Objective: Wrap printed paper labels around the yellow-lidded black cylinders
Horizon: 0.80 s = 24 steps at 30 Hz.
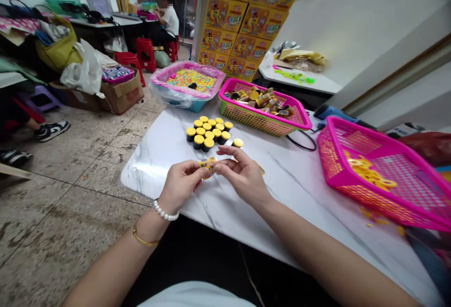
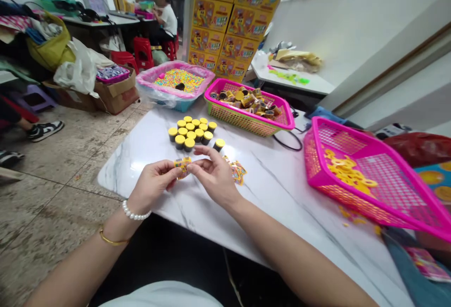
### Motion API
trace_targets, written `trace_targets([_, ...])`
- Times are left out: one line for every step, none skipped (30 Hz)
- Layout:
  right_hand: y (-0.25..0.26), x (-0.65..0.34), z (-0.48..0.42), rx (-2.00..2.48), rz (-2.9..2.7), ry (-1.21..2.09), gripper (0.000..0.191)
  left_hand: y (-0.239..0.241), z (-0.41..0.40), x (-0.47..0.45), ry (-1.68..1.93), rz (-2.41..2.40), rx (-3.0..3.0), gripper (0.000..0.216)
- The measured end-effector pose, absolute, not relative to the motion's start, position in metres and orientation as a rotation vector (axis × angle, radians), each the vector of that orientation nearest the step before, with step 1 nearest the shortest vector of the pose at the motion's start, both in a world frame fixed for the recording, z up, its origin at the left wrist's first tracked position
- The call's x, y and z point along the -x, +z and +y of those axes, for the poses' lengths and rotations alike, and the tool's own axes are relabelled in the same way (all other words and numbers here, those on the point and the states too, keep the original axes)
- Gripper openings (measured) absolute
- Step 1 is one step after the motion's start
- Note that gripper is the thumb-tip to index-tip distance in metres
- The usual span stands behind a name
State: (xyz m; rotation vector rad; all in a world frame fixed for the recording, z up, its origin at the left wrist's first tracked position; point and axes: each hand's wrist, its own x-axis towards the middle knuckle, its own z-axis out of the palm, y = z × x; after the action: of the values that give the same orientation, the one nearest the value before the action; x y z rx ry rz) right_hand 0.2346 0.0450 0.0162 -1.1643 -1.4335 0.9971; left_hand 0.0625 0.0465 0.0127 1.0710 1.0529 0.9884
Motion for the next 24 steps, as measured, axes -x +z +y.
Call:
trace_targets([0.013, -0.232, 0.047, 1.204, -1.374, 1.136, 0.040, 0.012, 0.046, -0.059, 0.994, 1.081, -1.055, 0.029])
trace_targets([0.010, -0.230, 0.047, 1.246, -1.340, 1.253, 0.040, 0.011, 0.046, -0.056, 0.985, 1.104, -1.050, 0.029])
trace_targets([0.008, -0.228, 0.047, 1.281, -1.326, 1.340, 0.040, 0.011, 0.045, -0.055, 0.968, 1.122, -1.051, 0.030])
trace_targets([0.006, -0.226, 0.047, 1.301, -1.317, 1.391, 0.042, 0.010, 0.043, -0.054, 0.959, 1.134, -1.052, 0.031])
trace_targets([0.004, -0.224, 0.045, 1.308, -1.306, 1.399, 0.043, 0.010, 0.041, -0.054, 0.968, 1.147, -1.046, 0.031])
trace_targets([0.002, -0.223, 0.044, 1.314, -1.290, 1.366, 0.045, 0.010, 0.038, -0.055, 0.999, 1.165, -1.031, 0.032])
trace_targets([0.000, -0.221, 0.042, 1.322, -1.275, 1.309, 0.046, 0.009, 0.034, -0.056, 1.048, 1.190, -1.009, 0.032])
trace_targets([-0.003, -0.220, 0.040, 1.328, -1.266, 1.247, 0.046, 0.009, 0.030, -0.057, 1.108, 1.222, -0.984, 0.032])
trace_targets([-0.005, -0.219, 0.039, 1.335, -1.267, 1.190, 0.047, 0.009, 0.026, -0.059, 1.165, 1.253, -0.961, 0.032])
trace_targets([-0.007, -0.218, 0.038, 1.343, -1.275, 1.144, 0.047, 0.009, 0.022, -0.060, 1.204, 1.276, -0.948, 0.031])
trace_targets([-0.008, -0.218, 0.037, 1.351, -1.286, 1.111, 0.048, 0.009, 0.018, -0.061, 1.229, 1.292, -0.945, 0.031])
trace_targets([-0.009, -0.218, 0.036, 1.355, -1.297, 1.087, 0.047, 0.008, 0.014, -0.061, 1.241, 1.298, -0.946, 0.031])
trace_targets([-0.010, -0.217, 0.036, 1.354, -1.307, 1.067, 0.047, 0.008, 0.011, -0.062, 1.246, 1.299, -0.950, 0.032])
trace_targets([-0.010, -0.217, 0.035, 1.351, -1.319, 1.050, 0.047, 0.008, 0.009, -0.062, 1.246, 1.299, -0.954, 0.033])
trace_targets([-0.009, -0.216, 0.034, 1.343, -1.336, 1.033, 0.047, 0.007, 0.009, -0.062, 1.243, 1.298, -0.958, 0.035])
trace_targets([-0.009, -0.216, 0.033, 1.331, -1.358, 1.014, 0.047, 0.006, 0.009, -0.062, 1.240, 1.298, -0.962, 0.036])
trace_targets([-0.008, -0.215, 0.033, 1.315, -1.380, 0.995, 0.046, 0.005, 0.010, -0.062, 1.239, 1.295, -0.963, 0.038])
trace_targets([-0.008, -0.215, 0.032, 1.299, -1.401, 0.976, 0.046, 0.004, 0.011, -0.061, 1.236, 1.289, -0.962, 0.039])
trace_targets([-0.007, -0.215, 0.031, 1.284, -1.421, 0.953, 0.045, 0.003, 0.013, -0.061, 1.233, 1.277, -0.959, 0.040])
trace_targets([-0.007, -0.215, 0.030, 1.271, -1.438, 0.927, 0.043, 0.002, 0.015, -0.060, 1.228, 1.260, -0.951, 0.040])
trace_targets([-0.008, -0.215, 0.029, 1.263, -1.451, 0.900, 0.042, 0.001, 0.017, -0.059, 1.223, 1.244, -0.934, 0.040])
trace_targets([-0.008, -0.216, 0.029, 1.260, -1.458, 0.876, 0.040, 0.000, 0.018, -0.058, 1.222, 1.233, -0.906, 0.040])
trace_targets([-0.008, -0.217, 0.029, 1.259, -1.458, 0.854, 0.040, 0.000, 0.020, -0.058, 1.225, 1.229, -0.871, 0.040])
trace_targets([-0.009, -0.218, 0.030, 1.260, -1.452, 0.838, 0.039, 0.000, 0.020, -0.057, 1.231, 1.230, -0.836, 0.041])
